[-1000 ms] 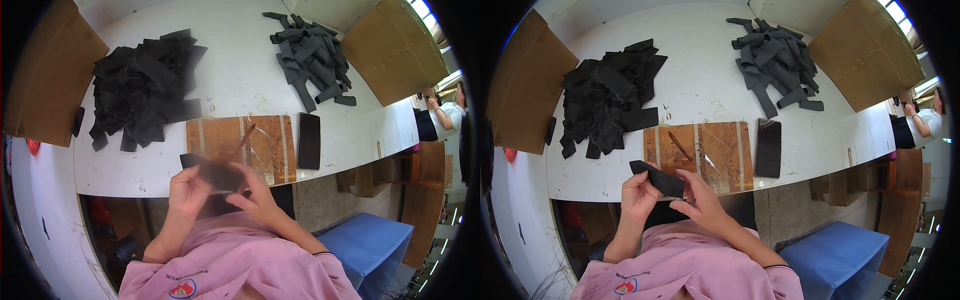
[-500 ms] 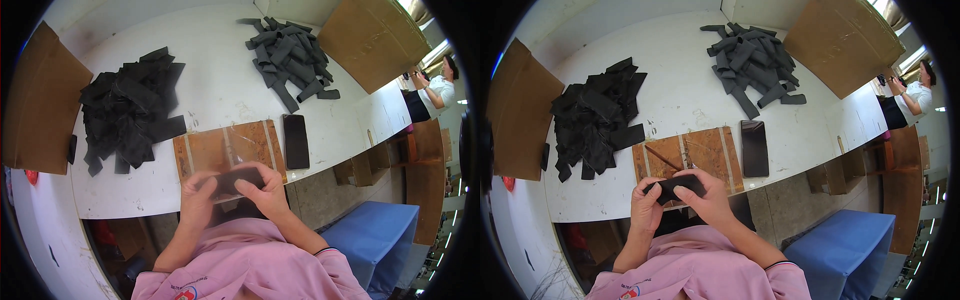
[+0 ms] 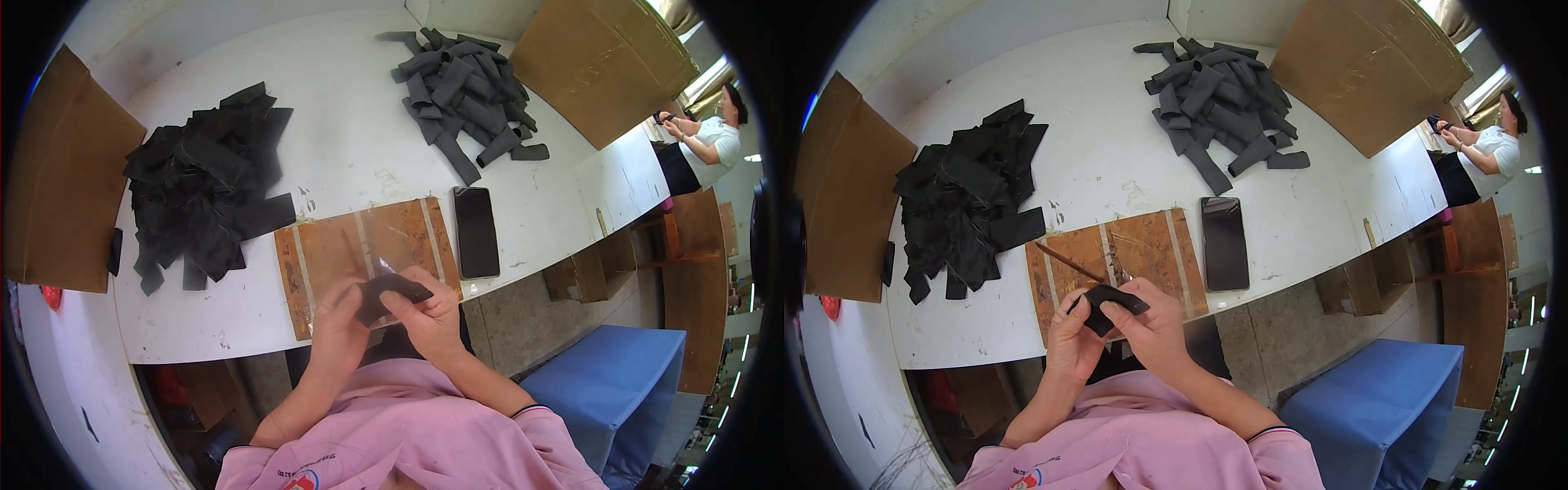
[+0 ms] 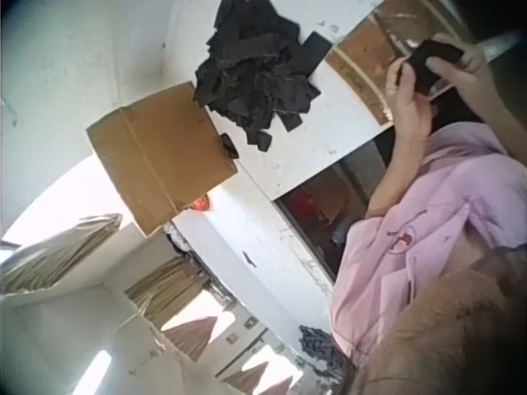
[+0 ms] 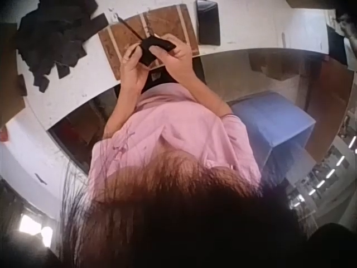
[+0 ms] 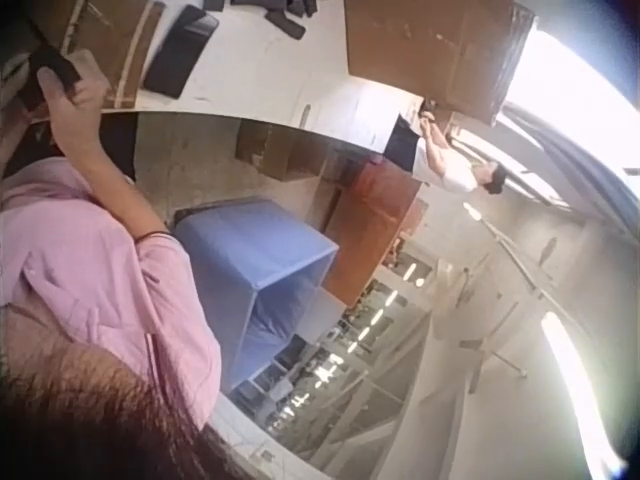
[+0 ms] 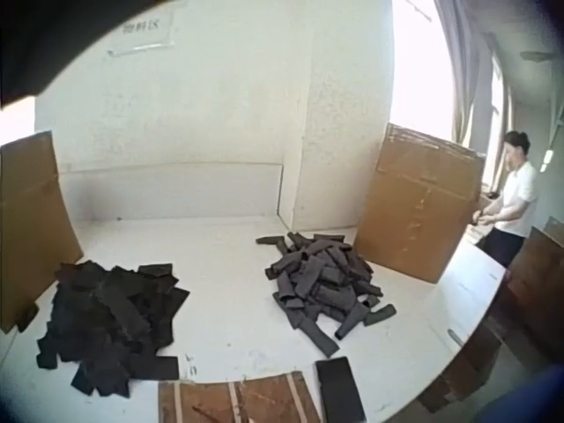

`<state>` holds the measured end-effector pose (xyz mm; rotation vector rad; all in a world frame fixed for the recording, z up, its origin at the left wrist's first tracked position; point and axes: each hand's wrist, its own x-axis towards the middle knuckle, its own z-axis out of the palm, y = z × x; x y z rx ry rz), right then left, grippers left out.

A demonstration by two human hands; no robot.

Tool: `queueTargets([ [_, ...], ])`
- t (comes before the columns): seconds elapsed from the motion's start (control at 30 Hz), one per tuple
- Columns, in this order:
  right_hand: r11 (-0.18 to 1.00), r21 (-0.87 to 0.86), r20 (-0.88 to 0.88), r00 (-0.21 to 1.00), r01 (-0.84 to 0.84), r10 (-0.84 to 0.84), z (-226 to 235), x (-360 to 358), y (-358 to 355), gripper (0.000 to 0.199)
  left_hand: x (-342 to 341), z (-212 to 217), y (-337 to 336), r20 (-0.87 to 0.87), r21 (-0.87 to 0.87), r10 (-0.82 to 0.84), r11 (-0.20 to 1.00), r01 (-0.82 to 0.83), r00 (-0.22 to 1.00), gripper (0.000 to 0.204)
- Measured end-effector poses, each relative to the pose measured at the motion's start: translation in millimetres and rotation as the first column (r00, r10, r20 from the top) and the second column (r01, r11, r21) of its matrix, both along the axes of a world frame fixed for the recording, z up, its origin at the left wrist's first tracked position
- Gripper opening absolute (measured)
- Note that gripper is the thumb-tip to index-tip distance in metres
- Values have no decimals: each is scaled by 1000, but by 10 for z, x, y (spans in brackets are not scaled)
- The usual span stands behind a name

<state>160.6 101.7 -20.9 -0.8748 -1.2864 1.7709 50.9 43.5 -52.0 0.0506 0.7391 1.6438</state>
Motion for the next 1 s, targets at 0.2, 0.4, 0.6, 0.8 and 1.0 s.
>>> queueTargets([
  [0.2, 794, 606, 316, 901, 47, -295, -10, 56, 144, 13, 61, -2, -1, -493, -113, 23, 989, -90, 870, 24],
  [0.4, 646, 762, 328, 837, 40, -438, -24, 123, 191, 13, 43, 287, -30, -690, -78, -16, 996, -53, 724, 19],
  [0.6, 450, 892, 281, 833, -44, -476, -61, 144, 229, 15, -4, 451, 55, -484, -142, -189, 980, 137, 854, 18],
  [0.8, 251, 959, 241, 840, -131, -485, -111, 168, 240, 27, -21, 391, 96, -375, -200, -232, 966, 166, 897, 9],
  [1.0, 36, 964, 250, 845, -265, -473, -122, 204, 270, 21, -49, 281, 83, -268, -257, -249, 950, 180, 931, 6],
])
